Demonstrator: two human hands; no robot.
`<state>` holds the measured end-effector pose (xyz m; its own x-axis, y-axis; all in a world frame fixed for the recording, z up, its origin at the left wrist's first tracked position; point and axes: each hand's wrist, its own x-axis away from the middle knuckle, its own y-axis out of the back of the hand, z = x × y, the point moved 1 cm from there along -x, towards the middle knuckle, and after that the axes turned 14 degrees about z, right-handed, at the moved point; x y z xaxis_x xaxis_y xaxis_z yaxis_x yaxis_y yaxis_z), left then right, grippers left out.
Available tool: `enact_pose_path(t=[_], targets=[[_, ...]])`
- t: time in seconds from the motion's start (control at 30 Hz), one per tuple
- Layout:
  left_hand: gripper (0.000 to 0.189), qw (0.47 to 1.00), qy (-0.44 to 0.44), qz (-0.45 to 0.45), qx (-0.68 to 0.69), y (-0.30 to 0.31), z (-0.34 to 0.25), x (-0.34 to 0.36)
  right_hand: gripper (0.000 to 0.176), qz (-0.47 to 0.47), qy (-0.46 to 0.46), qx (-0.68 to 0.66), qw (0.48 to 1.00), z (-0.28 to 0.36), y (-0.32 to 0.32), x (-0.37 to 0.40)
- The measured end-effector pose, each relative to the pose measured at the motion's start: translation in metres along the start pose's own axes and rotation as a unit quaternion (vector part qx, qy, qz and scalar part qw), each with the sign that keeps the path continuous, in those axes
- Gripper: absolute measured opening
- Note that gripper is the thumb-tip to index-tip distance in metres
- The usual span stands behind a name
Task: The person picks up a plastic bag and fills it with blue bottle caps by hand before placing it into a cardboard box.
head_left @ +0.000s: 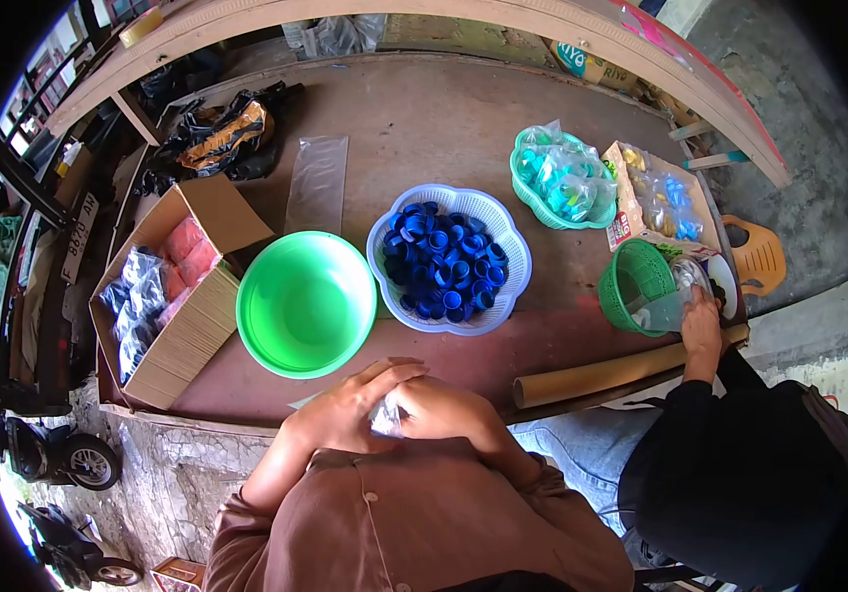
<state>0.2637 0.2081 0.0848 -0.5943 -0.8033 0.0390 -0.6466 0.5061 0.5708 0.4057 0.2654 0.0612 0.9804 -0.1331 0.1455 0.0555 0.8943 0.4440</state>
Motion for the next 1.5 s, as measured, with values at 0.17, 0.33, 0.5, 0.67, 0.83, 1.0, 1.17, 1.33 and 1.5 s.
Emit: enact_pose_path(t=[0.17, 0.33, 0.5, 0.67, 0.83, 1.0, 1.17, 1.33, 1.5], targets=[[0.08, 0.992, 0.086, 0.043, 0.082, -0.002, 0.012, 0.005, 0.017, 0.028, 0.008, 0.01, 1.0, -0.017, 0.0, -0.001], [0.073, 0.995, 0.034, -0.075, 0.051, -0.001, 0.027, 0.016, 0.014, -0.183, 0.039, -0.262, 0.947, -0.048, 0.048, 0.016], [0.067, 0.993, 0.042, -0.106, 0.038, -0.007, 0.035, 0.021, 0.025, -0.298, -0.109, 0.179, 0.931, -0.133, 0.07, 0.003], [0.065, 0.987, 0.101, -0.108, 0.067, -0.012, 0.032, 0.022, 0.017, -0.202, -0.144, 0.248, 0.936, -0.157, 0.07, -0.01], [0.063, 0.985, 0.124, -0.108, 0.059, -0.017, 0.032, 0.02, 0.013, -0.258, -0.138, 0.213, 0.932, -0.155, 0.071, -0.005], [0.064, 0.987, 0.117, -0.082, 0.068, -0.018, 0.031, 0.015, 0.013, -0.236, -0.146, 0.265, 0.924, -0.163, 0.069, -0.006], [0.065, 0.988, 0.106, -0.097, 0.05, -0.018, 0.031, 0.019, 0.021, -0.317, 0.106, -0.278, 0.901, -0.149, 0.068, 0.002], [0.066, 0.987, 0.121, -0.085, 0.06, -0.018, 0.03, 0.018, 0.027, -0.31, 0.234, -0.362, 0.848, -0.13, 0.062, 0.011], [0.068, 0.988, 0.125, -0.081, 0.052, -0.018, 0.03, 0.016, 0.025, -0.307, 0.256, -0.364, 0.841, -0.123, 0.064, 0.013]])
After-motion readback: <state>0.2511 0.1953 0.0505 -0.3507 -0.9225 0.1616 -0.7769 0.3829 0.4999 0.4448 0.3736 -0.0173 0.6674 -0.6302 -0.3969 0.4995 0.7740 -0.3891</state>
